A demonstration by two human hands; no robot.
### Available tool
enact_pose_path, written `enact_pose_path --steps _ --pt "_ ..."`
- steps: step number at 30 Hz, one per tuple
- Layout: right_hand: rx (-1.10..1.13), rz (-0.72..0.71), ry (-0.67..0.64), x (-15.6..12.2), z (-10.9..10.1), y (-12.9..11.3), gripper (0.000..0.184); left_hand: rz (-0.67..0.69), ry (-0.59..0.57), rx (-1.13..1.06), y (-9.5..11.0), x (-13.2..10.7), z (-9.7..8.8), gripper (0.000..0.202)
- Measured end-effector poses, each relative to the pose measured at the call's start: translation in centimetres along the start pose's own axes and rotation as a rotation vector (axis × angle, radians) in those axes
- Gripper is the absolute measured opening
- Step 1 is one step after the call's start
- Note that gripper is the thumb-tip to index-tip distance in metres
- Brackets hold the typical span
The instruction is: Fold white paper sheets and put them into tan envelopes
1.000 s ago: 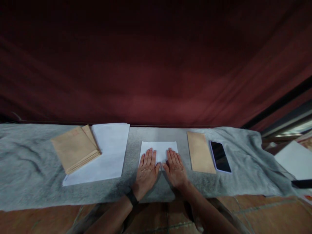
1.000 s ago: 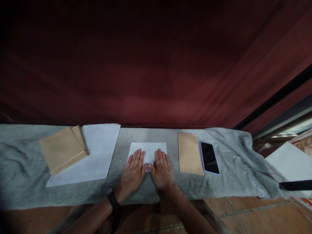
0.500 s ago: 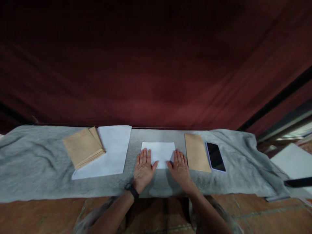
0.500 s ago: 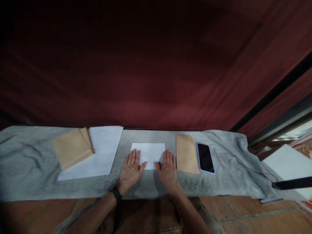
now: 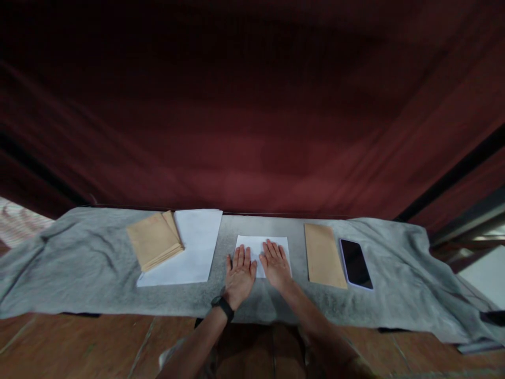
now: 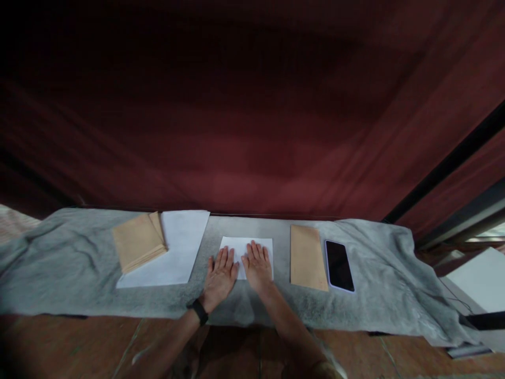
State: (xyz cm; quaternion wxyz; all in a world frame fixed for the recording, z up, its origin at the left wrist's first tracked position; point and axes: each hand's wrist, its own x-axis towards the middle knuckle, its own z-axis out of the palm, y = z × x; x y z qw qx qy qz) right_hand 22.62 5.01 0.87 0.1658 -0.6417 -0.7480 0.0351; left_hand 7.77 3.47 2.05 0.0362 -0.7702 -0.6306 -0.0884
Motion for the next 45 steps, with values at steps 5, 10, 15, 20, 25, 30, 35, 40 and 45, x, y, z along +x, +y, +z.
enact_pose_path --steps 5,10,15,20,25,30,35,40,45 --pt "-0.005 0.008 -0.035 0.3 -0.1 0.3 0.05 0.033 0.007 -0.069 2.2 2.4 -0.7 0.054" --pt "-0.031 -0.016 -0.019 1.0 0.1 0.4 0.055 0.022 -0.054 -0.151 3.2 4.6 0.0 0.059" --pt "-0.06 0.084 0.057 1.1 1.2 1.1 0.053 -0.058 -0.02 -0.093 2.8 5.0 1.2 0.063" --pt "-0.105 0.122 0.199 0.8 1.4 3.4 0.054 -0.08 0.084 -0.064 2.1 4.8 2.2 0.069" --pt "-0.144 0.133 0.249 0.1 1.1 5.0 0.056 -0.053 0.158 -0.092 0.7 4.5 2.5 0.071" --pt "-0.132 0.188 0.279 -0.5 0.2 4.9 0.058 -0.042 0.156 -0.141 -0.3 4.4 2.2 0.07" --pt "-0.084 0.088 0.248 -0.4 0.0 2.8 0.057 -0.031 0.122 -0.151 -0.4 4.4 1.8 0.06" --pt "-0.042 -0.12 0.14 -0.8 1.1 0.4 0.051 -0.007 0.094 -0.117 -0.6 4.4 1.4 0.054" --pt "-0.057 -0.05 0.197 -1.4 1.2 1.0 0.055 -0.002 0.098 -0.124 -1.5 4.1 1.4 0.058"
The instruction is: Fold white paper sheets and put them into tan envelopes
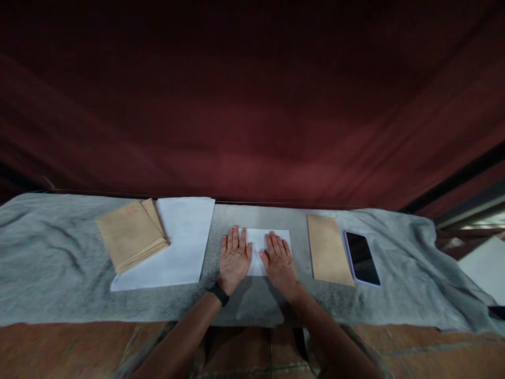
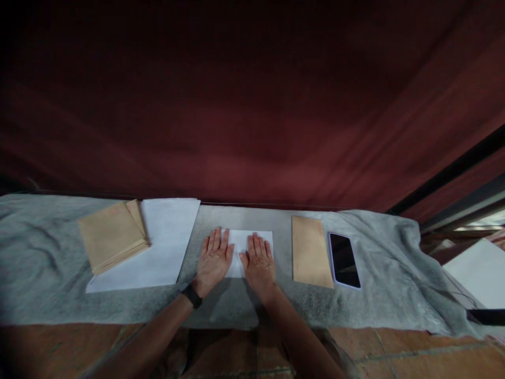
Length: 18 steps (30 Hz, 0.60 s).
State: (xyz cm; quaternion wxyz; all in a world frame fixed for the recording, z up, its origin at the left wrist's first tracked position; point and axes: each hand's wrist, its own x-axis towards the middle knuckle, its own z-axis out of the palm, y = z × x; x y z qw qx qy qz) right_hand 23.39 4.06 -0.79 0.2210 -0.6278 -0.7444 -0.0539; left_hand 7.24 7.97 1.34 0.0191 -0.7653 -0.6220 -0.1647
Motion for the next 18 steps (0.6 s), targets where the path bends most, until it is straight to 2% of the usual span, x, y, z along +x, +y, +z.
enact_pose_path --steps 12,18 --pt "-0.121 0.088 -0.056 -0.8 -1.4 3.5 0.065 -0.031 0.029 0.019 -1.2 -0.4 0.0 0.065" --pt "-0.077 0.115 -0.039 -1.2 -1.8 4.5 0.064 -0.004 0.066 -0.038 -0.9 -0.3 -0.6 0.064"
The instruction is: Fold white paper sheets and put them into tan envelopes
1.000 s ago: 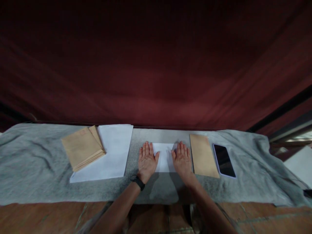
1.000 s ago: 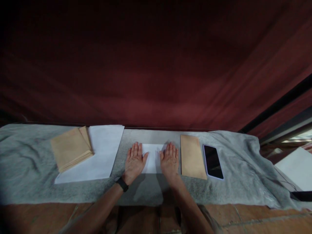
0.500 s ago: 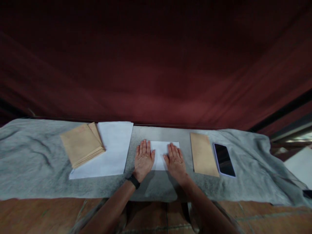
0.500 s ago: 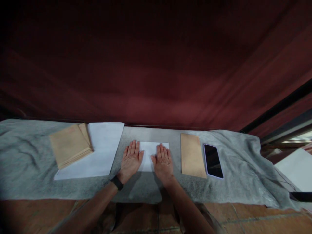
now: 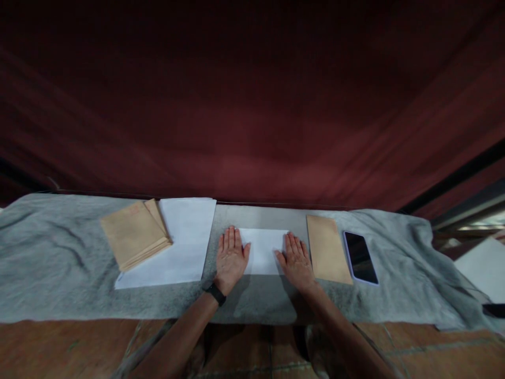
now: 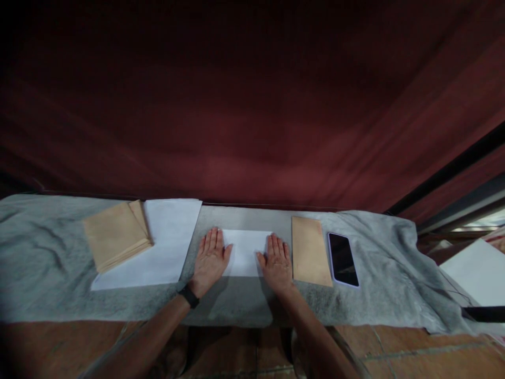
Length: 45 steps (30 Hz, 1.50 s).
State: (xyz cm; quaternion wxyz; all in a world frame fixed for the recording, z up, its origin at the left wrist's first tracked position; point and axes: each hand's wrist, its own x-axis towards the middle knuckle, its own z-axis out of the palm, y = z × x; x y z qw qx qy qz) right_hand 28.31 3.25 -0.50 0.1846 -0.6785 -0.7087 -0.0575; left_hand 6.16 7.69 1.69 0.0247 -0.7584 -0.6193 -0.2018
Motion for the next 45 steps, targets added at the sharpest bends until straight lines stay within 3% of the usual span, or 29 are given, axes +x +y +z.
enact_pose_path --steps 5,8,12,16,20,23,27,31,34,36,39,42,45 --pt "0.071 0.088 -0.003 0.9 -0.9 0.5 0.052 0.285 -0.085 -0.112 2.3 -1.4 -0.9 0.065" --pt "0.097 0.159 -0.026 1.6 -1.8 0.8 0.047 0.377 -0.144 -0.111 3.2 -2.5 -0.8 0.069" --pt "0.191 0.278 -0.129 2.2 -2.8 1.2 0.041 0.397 -0.158 -0.076 3.3 -3.1 -0.4 0.07" --pt "0.495 0.416 -0.24 2.7 -3.2 1.8 0.033 0.396 -0.143 -0.073 3.1 -2.9 -0.4 0.071" --pt "0.748 0.434 -0.253 3.4 -3.3 1.9 0.023 0.374 -0.164 -0.093 3.6 -2.8 -0.4 0.079" --pt "1.015 0.455 -0.22 3.9 -3.8 1.5 0.026 0.361 -0.192 -0.143 4.3 -2.9 -0.8 0.091" --pt "1.328 0.48 -0.175 4.4 -5.5 0.6 0.039 0.237 -0.186 -0.298 5.1 -2.5 -2.2 0.068" --pt "1.428 0.471 -0.213 4.3 -6.5 0.3 0.053 -0.035 -0.134 -0.762 5.1 -0.3 -4.3 0.05" --pt "1.45 0.591 -0.188 4.0 -6.1 0.0 0.056 -0.367 -0.019 -1.205 5.2 1.6 -5.5 0.061" --pt "1.48 0.625 -0.261 3.8 -5.6 -0.4 0.056 -0.498 -0.006 -1.407 5.5 2.1 -5.6 0.07" --pt "1.557 0.632 -0.383 3.6 -5.1 -0.9 0.058 -0.566 -0.07 -1.566 6.3 1.6 -5.0 0.069" --pt "1.556 0.662 -0.281 3.6 -4.9 -0.7 0.052 -0.626 -0.087 -1.666 6.9 0.6 -4.7 0.061" --pt "1.473 0.635 -0.184 3.5 -4.8 0.4 0.046 -0.609 -0.089 -1.661 6.2 0.3 -5.1 0.054"
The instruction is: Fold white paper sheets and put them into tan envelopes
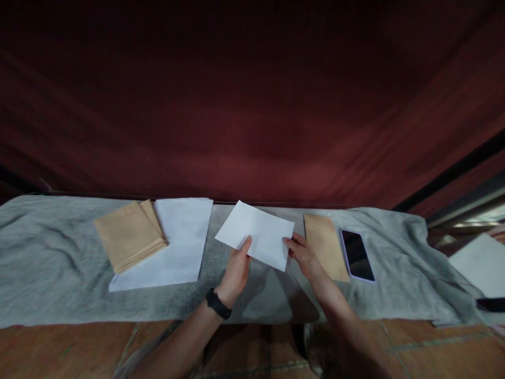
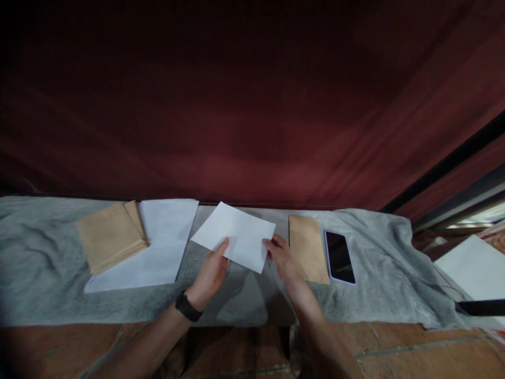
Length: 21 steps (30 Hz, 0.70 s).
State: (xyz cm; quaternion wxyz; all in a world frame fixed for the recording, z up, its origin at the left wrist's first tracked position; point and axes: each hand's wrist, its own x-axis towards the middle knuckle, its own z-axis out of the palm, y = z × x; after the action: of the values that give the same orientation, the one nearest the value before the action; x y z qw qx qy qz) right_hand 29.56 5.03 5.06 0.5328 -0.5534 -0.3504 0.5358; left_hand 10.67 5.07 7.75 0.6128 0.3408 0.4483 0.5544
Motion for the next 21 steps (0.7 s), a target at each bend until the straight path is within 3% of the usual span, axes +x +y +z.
enact_pose_path --steps 6,11,16,21 --pt "-0.256 -0.043 -0.085 1.0 -2.2 0.4 0.032 0.02 0.072 0.223 1.3 2.3 -4.9 0.055" --pt "-0.61 -0.152 -0.063 1.7 -2.2 0.4 0.018 0.048 -0.04 0.593 0.5 3.3 -8.2 0.08" --pt "-0.764 -0.162 -0.009 1.6 -1.7 0.8 0.011 0.148 -0.109 1.054 0.4 2.9 -8.9 0.065" --pt "-0.988 -0.173 0.012 1.1 -1.6 0.6 0.012 0.179 -0.151 1.25 0.2 2.5 -8.6 0.066"
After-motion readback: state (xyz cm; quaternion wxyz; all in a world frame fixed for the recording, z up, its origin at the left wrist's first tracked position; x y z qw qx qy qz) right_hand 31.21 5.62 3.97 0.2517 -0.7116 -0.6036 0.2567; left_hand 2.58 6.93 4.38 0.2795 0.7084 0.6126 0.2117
